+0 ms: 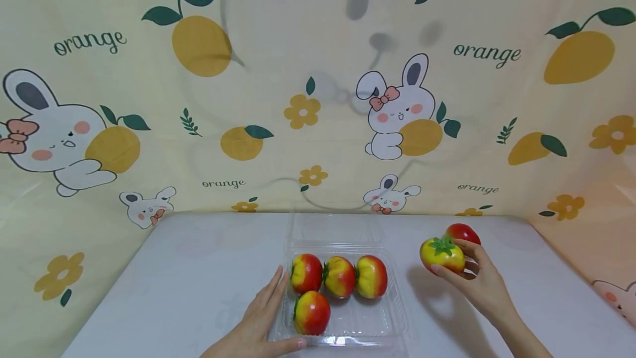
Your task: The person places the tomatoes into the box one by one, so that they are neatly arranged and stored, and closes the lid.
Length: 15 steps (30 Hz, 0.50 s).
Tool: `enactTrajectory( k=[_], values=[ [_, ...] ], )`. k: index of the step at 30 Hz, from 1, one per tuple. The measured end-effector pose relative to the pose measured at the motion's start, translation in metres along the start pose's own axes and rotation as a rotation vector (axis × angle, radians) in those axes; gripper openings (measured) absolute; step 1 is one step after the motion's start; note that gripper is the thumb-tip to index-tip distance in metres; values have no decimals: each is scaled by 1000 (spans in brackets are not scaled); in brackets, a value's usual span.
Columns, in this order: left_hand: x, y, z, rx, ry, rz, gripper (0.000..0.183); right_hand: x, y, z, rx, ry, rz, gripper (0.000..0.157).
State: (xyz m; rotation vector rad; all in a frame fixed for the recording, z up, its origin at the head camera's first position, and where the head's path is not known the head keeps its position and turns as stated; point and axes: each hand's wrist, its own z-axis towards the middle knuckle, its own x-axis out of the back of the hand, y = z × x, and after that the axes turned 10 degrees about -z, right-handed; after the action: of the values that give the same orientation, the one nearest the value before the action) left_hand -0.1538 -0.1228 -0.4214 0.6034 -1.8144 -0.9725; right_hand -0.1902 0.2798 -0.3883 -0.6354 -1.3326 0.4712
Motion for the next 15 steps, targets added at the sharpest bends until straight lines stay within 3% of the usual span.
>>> enactTrajectory(
  k=[4,12,15],
  values=[
    [-1,0,-1,-4,2,3,111,-5,3,1,27,43,19,80],
    [-1,0,-1,-13,7,8,111,-22,43,23,33,61,8,92],
    [-1,0,0,-17,11,12,111,-23,42,23,50,61,3,91]
  ],
)
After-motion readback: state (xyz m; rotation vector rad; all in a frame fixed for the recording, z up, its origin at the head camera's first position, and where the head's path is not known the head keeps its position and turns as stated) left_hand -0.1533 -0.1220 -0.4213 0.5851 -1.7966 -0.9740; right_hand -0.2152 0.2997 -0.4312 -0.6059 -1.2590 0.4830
